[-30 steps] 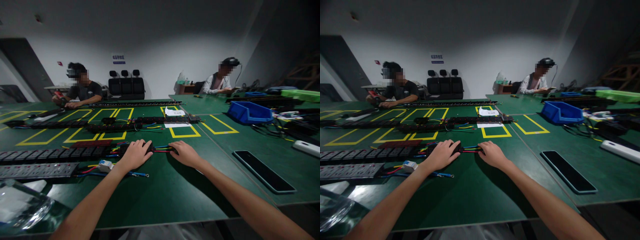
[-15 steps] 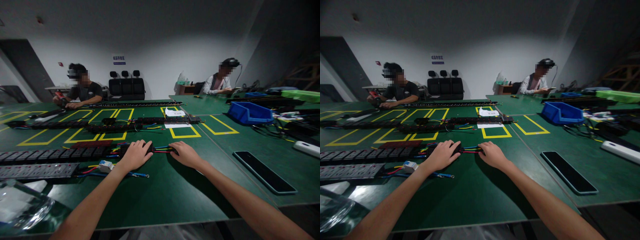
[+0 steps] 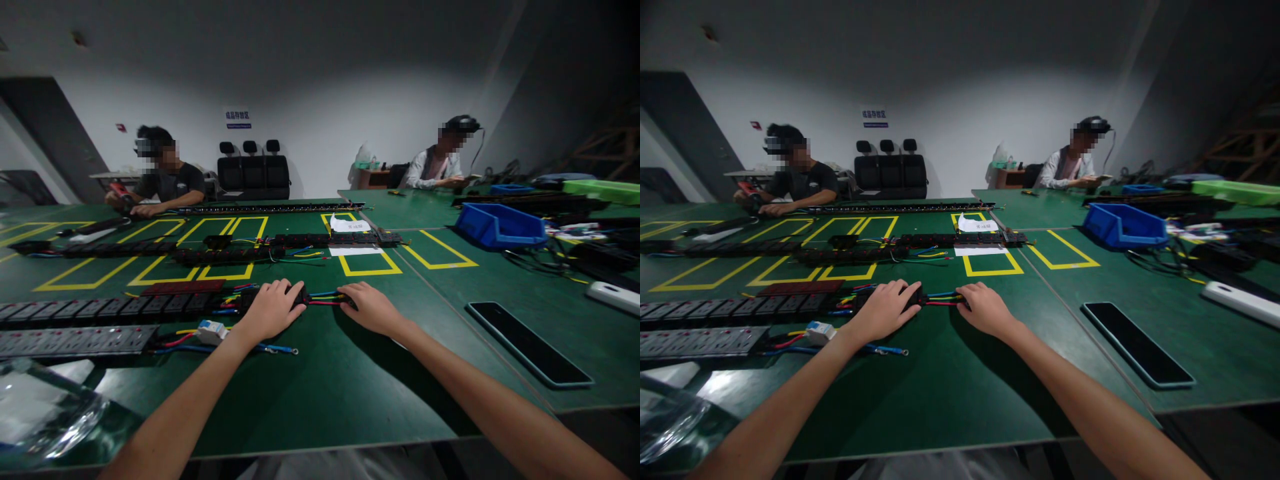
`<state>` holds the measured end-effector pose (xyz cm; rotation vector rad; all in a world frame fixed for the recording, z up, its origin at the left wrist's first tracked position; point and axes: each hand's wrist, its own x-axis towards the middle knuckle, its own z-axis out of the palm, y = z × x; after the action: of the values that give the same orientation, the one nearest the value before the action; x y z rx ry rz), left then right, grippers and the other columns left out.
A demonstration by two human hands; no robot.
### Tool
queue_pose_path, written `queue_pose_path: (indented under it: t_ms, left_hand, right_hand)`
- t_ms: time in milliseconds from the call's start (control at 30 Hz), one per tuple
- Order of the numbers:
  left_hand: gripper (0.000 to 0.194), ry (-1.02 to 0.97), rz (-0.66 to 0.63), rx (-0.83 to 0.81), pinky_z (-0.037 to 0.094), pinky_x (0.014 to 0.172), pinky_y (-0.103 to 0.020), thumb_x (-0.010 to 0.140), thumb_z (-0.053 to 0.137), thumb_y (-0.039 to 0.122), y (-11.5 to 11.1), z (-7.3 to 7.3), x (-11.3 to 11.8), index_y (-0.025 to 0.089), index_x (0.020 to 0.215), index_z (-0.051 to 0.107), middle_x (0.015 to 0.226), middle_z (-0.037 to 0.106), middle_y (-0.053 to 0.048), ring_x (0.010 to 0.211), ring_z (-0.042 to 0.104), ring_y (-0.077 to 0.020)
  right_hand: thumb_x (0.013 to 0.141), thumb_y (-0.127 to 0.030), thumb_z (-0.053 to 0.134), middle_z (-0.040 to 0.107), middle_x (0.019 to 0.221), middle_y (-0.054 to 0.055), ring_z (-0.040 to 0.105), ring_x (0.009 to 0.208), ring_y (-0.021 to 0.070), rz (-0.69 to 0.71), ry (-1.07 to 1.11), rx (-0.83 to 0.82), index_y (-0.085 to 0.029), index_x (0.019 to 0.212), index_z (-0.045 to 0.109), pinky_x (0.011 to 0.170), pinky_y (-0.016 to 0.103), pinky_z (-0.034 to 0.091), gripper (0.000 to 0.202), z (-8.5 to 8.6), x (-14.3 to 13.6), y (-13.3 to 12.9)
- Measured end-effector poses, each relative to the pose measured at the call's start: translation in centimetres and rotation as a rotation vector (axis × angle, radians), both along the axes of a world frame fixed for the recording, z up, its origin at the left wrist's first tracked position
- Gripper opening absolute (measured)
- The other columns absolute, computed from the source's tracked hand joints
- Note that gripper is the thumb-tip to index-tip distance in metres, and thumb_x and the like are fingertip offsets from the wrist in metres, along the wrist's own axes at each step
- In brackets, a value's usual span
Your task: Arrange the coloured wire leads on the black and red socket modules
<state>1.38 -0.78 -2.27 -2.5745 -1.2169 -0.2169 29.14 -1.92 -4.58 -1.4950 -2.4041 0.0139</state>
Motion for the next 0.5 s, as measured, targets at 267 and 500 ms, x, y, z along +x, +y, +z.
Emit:
queue_pose_path:
  t_ms: [267,500]
  left_hand:
    - [0.055,-0.017,-0.006,-0.016,0.044,0.088,-0.040,0.105,0.039,0.051,0.00,0.09,-0.01,0.019,0.149,0.046,0.120,0.061,-0.014,0.108,0.058,-0.0286]
    - [0.056,-0.027,-0.004,-0.024,0.044,0.088,-0.040,0.104,0.039,0.052,0.05,0.03,-0.05,0.019,0.148,0.047,0.120,0.061,-0.014,0.107,0.058,-0.0287]
  right_hand:
    - [0.097,-0.029,0.055,0.072,0.125,0.013,0.062,0.113,0.0278,-0.010,0.000,-0.009,-0.015,0.130,0.067,0.094,0.037,0.048,0.038,0.10,-0.02,-0.13]
    - [0.097,-0.029,0.055,0.071,0.125,0.013,0.062,0.113,0.0279,-0.013,0.005,-0.020,-0.016,0.130,0.067,0.095,0.037,0.048,0.037,0.16,-0.06,-0.14]
